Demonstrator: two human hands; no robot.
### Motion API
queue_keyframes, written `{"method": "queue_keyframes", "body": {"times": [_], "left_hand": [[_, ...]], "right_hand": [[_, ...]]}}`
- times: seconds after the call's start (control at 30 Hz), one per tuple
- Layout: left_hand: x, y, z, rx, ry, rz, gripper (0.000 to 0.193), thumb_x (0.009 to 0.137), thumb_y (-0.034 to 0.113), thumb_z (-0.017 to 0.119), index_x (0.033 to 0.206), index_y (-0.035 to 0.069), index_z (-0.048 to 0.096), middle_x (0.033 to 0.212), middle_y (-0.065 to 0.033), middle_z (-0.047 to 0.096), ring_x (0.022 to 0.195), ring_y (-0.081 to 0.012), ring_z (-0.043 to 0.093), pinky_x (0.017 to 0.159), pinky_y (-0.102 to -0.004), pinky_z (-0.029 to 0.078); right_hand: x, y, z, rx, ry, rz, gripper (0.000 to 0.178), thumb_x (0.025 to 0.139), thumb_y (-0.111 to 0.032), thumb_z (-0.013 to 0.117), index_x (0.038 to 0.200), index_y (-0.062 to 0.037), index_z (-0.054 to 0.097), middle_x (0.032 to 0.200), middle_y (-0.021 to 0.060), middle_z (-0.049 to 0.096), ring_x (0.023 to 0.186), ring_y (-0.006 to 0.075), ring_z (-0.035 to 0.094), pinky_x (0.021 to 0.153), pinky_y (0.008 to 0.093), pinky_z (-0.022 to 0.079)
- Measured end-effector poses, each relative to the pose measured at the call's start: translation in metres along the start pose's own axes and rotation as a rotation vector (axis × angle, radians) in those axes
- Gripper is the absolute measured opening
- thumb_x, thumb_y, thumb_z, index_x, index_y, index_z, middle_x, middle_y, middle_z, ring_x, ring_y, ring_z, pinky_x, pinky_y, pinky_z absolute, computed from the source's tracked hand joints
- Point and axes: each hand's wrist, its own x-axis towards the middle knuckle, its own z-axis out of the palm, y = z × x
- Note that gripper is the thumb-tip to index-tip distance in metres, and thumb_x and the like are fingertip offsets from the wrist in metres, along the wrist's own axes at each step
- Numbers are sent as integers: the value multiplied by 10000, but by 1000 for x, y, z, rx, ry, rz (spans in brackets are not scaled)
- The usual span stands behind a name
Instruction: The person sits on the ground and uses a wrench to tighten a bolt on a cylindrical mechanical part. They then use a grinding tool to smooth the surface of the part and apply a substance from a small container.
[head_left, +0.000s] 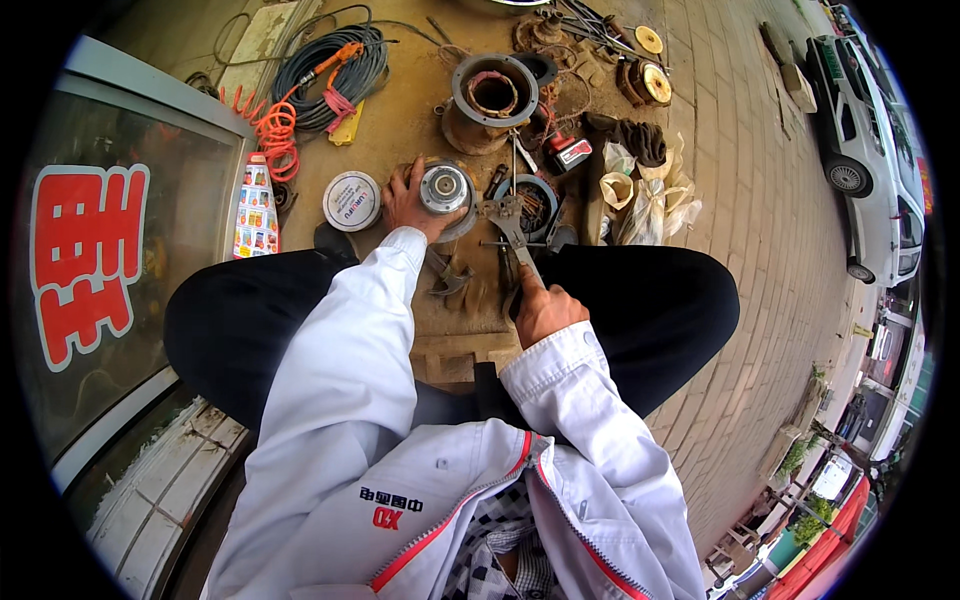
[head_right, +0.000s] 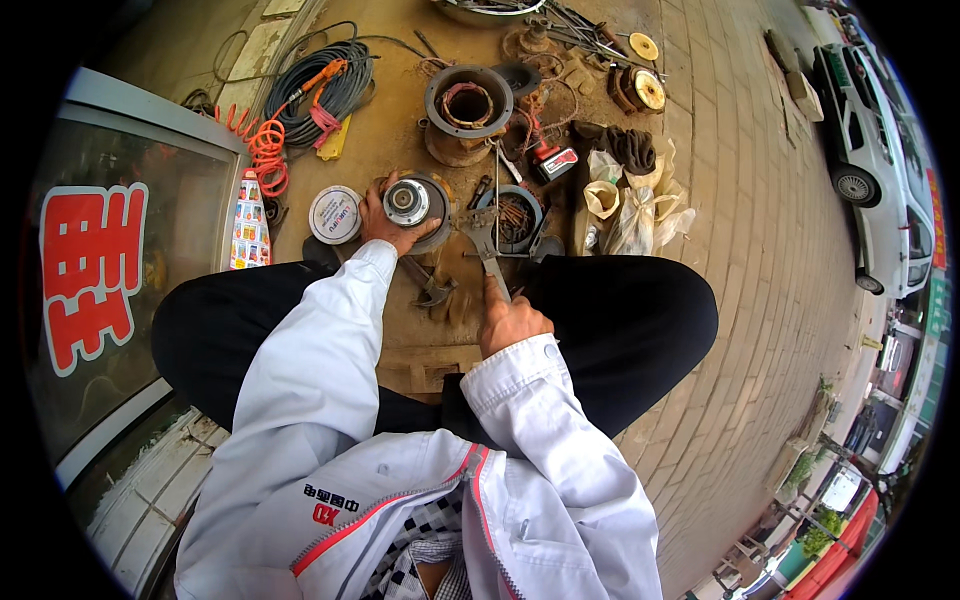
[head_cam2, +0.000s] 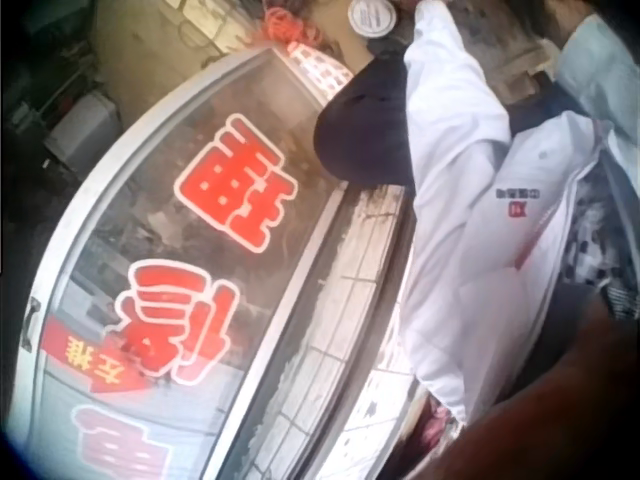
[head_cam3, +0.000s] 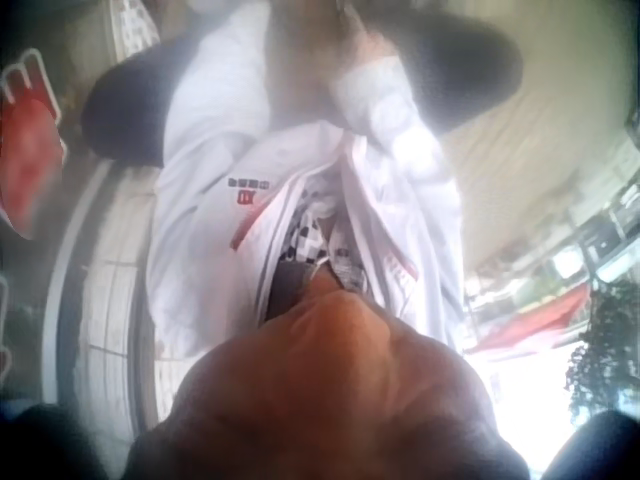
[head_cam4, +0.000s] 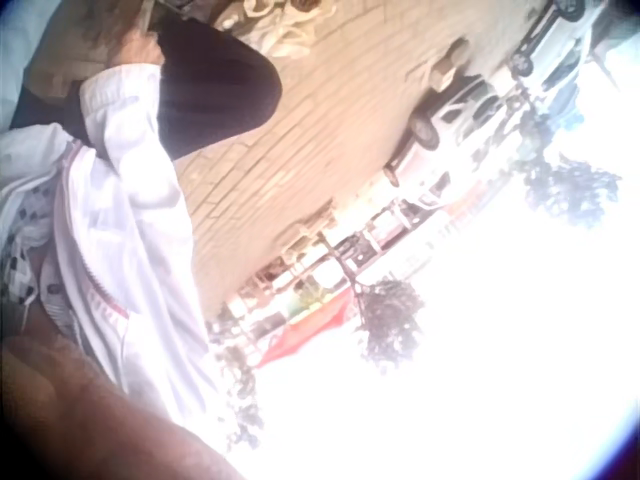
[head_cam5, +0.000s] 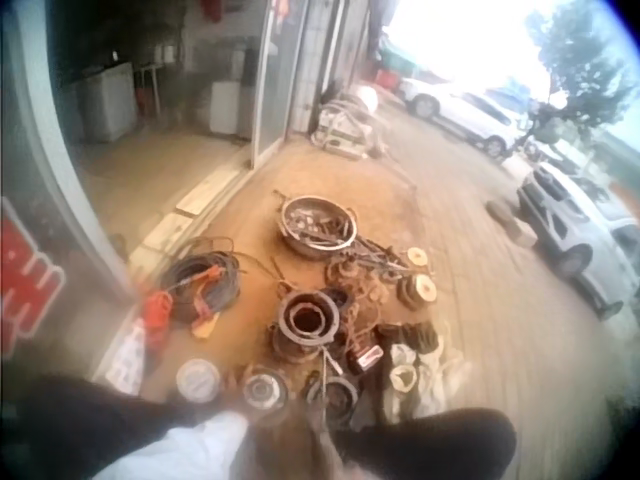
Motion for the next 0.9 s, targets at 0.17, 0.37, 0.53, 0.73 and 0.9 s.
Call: {"method": "queue_keyframes", "body": {"times": [0.17, 0.37, 0.53, 0.73, 0.9], "left_hand": [[-6, -6, 0, -3, 7, 14, 1246, 562, 574, 898, 1569, 295, 220, 1521, -226, 296, 1396, -477, 283, 1168, -548, 257], [-5, 2, -4, 25, 2, -2, 1225, 580, 564, 898, 1565, 281, 227, 1507, -202, 312, 1380, -481, 294, 1156, -541, 285], [-5, 9, -5, 64, 2, -17, 1214, 585, 585, 885, 1560, 244, 249, 1498, -167, 312, 1360, -435, 324, 1156, -508, 303], [-6, 5, -1, 36, 9, 3, 1245, 567, 544, 907, 1572, 290, 218, 1518, -237, 302, 1377, -490, 303, 1156, -542, 275], [-1, -2, -4, -19, 26, 20, 1240, 556, 524, 918, 1565, 302, 234, 1527, -220, 287, 1382, -496, 293, 1156, -545, 283]], "right_hand": [[13, -3, -8, 7, 5, -4, 438, 901, -131, 525, 1324, -175, 631, 813, 215, 693, 726, 381, 709, 662, 498, 575], [32, -12, -23, -70, 18, -45, 411, 902, -162, 538, 1300, -144, 640, 772, 201, 701, 705, 370, 713, 645, 471, 582], [18, -10, -25, -69, -25, -18, 399, 907, -155, 528, 1289, -153, 644, 759, 201, 704, 696, 368, 719, 630, 475, 581], [6, -11, -10, -90, 20, 6, 435, 880, -142, 582, 1310, -161, 641, 763, 195, 692, 675, 363, 709, 623, 461, 581], [28, -21, -17, -54, 70, -44, 410, 879, -156, 587, 1282, -130, 651, 727, 186, 695, 663, 355, 714, 605, 470, 581]]}}
